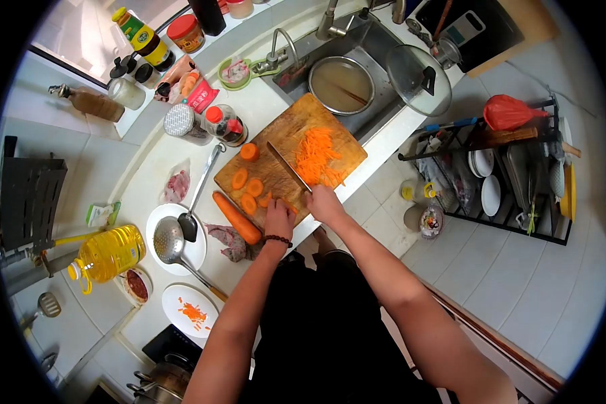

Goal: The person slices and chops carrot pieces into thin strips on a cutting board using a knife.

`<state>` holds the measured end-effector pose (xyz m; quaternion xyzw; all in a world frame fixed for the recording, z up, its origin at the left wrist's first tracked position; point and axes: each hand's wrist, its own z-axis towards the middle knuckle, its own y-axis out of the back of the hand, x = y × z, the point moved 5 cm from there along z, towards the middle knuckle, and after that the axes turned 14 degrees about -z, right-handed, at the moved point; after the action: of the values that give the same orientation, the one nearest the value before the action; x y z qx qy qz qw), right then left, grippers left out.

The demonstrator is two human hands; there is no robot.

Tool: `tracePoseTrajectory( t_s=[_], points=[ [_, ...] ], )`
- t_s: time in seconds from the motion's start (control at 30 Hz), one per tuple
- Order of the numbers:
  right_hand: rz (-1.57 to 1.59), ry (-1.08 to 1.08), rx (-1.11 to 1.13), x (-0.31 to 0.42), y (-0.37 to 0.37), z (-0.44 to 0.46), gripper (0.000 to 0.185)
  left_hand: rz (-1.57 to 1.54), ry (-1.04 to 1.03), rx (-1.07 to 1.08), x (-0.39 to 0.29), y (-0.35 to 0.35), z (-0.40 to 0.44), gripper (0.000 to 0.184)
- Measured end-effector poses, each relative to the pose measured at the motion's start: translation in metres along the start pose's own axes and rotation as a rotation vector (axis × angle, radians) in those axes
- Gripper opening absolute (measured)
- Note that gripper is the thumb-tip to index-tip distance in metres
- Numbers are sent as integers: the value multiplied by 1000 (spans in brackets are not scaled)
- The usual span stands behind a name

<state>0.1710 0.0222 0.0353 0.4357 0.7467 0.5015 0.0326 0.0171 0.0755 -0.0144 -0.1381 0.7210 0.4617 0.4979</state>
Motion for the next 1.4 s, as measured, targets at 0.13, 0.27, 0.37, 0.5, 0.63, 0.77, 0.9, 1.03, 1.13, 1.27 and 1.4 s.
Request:
tracePoseTrajectory(
  t_s=[0.13,0.27,0.37,0.5,0.63,0.77,0.9,1.03,1.13,1.27,1.4],
  points=[
    [58,40,77,-3,9,-6,25,-26,40,-14,2,-1,0,18],
    [-34,168,96,-12,14,-24,25,-42,29,-5,5,-2,1,16],
    [-84,217,131,-22,20,-29,22,-97,135,35,-5,2,1,16],
    [-304,294,233,-38,24,-13,20,-35,88,-2,3,-2,1,16],
    [-450,398,301,-45,38,17,20,-57,154,-12,4,-2,0,15],
    [-480,444,220,-43,67,59,21,-12,192,-5,-5,-1,-2,15],
    [-456,521,271,-43,76,77,22,-42,150,-32,5,-5,-3,16],
    [-368,683,229,-38,91,41,20,-36,78,-41,-3,-1,-1,15],
    [-424,688,265,-51,108,22,20,4,80,-44,3,-4,-2,15],
    [-638,706,364,-91,121,27,24,0,141,-72,-9,-2,-3,14],
    [-680,737,371,-110,123,48,18,36,54,-81,-10,-1,-4,10]
  ],
)
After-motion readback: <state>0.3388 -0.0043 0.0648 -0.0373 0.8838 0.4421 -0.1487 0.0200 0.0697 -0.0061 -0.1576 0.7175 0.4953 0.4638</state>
